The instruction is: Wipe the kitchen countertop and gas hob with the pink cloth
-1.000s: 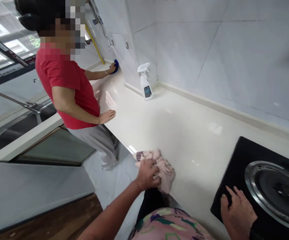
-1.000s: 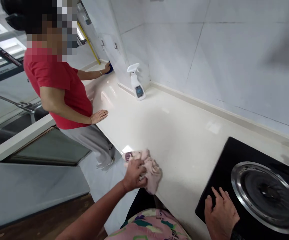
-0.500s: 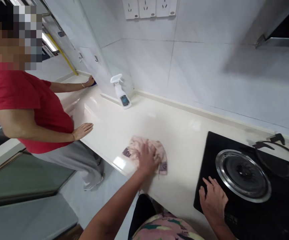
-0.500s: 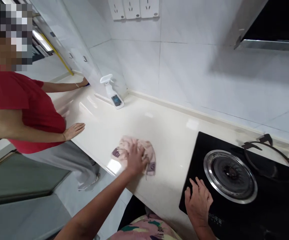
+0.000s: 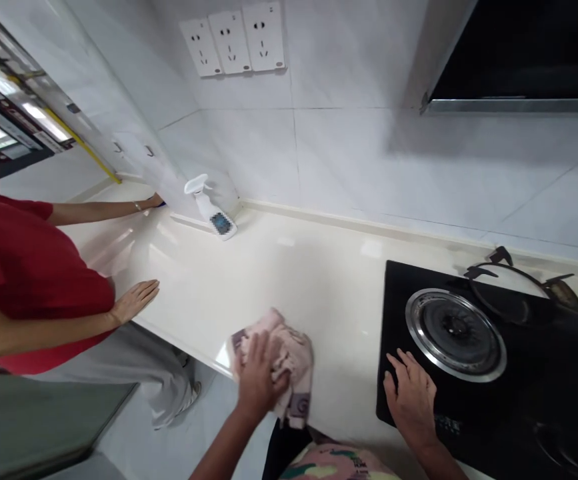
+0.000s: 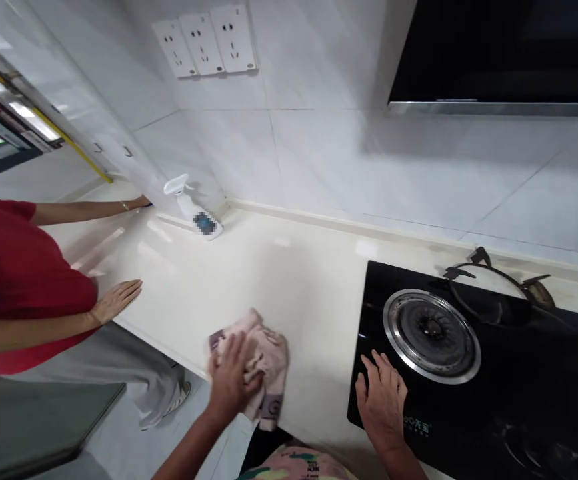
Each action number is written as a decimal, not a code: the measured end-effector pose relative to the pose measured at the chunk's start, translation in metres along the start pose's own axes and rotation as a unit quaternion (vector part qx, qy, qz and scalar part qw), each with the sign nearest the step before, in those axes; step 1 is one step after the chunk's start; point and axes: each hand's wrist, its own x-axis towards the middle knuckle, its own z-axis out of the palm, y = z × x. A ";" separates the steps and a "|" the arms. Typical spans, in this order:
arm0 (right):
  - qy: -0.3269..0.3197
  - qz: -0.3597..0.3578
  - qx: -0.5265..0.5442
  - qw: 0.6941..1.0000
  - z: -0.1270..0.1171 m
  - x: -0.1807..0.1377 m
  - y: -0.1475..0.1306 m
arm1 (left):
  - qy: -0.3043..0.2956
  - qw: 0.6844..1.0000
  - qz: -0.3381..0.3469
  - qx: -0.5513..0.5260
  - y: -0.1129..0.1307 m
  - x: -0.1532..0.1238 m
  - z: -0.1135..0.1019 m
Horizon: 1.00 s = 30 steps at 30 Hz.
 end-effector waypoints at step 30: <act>0.027 -0.028 -0.066 0.997 0.012 -0.001 -0.010 | -0.127 0.990 -0.028 -0.048 0.145 0.310 0.039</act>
